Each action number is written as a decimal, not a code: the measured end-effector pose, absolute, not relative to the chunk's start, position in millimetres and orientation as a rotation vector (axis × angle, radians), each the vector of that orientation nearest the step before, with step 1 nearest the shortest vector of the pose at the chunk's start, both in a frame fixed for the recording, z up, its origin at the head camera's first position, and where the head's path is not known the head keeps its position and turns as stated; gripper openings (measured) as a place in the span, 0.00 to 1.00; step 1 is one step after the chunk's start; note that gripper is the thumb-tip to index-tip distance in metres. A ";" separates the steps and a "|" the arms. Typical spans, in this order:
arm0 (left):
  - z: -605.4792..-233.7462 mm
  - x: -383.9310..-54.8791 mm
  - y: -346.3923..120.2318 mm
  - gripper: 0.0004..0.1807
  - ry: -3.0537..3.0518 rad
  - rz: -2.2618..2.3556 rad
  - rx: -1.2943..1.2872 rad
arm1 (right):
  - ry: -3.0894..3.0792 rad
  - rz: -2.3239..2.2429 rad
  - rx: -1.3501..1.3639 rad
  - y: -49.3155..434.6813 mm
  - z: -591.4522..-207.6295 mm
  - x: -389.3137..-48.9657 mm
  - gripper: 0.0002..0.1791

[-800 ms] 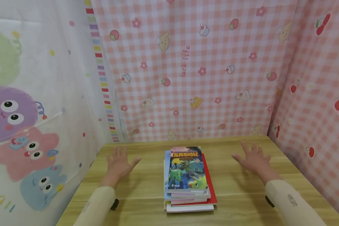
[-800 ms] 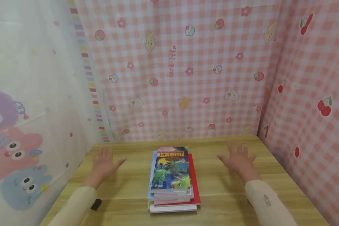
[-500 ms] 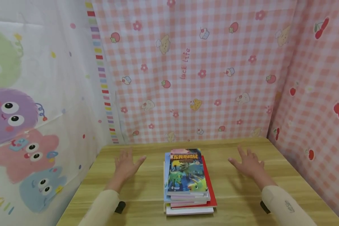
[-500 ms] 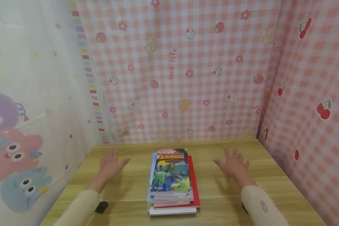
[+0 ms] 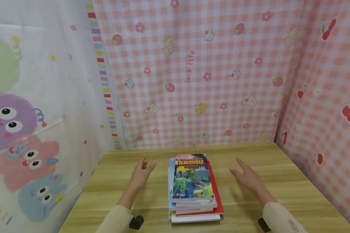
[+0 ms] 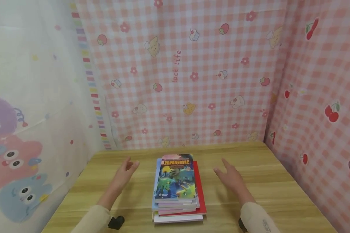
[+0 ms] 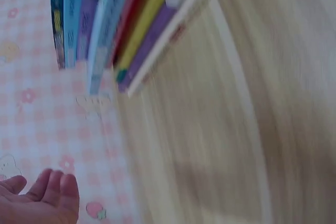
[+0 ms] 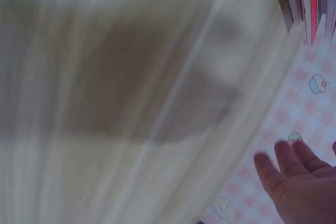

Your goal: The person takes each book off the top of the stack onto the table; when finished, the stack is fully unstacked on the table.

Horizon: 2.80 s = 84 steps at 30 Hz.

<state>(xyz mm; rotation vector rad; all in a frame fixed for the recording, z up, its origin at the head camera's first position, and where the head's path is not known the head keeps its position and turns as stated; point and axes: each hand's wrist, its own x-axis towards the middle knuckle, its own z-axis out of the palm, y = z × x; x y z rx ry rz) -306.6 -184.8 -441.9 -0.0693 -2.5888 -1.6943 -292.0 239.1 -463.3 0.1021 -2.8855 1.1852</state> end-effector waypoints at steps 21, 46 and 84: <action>-470.9 -279.6 -138.2 0.41 -2.513 -2.161 -0.204 | -2.671 1.913 0.017 196.9 -503.0 -269.0 0.38; -480.7 -259.0 -128.8 0.42 -2.635 -2.030 -0.286 | -2.804 1.966 0.096 197.5 -518.2 -259.9 0.40; -487.1 -267.4 -139.3 0.40 -2.348 -2.394 -0.310 | -2.824 1.931 0.032 192.5 -519.9 -254.9 0.36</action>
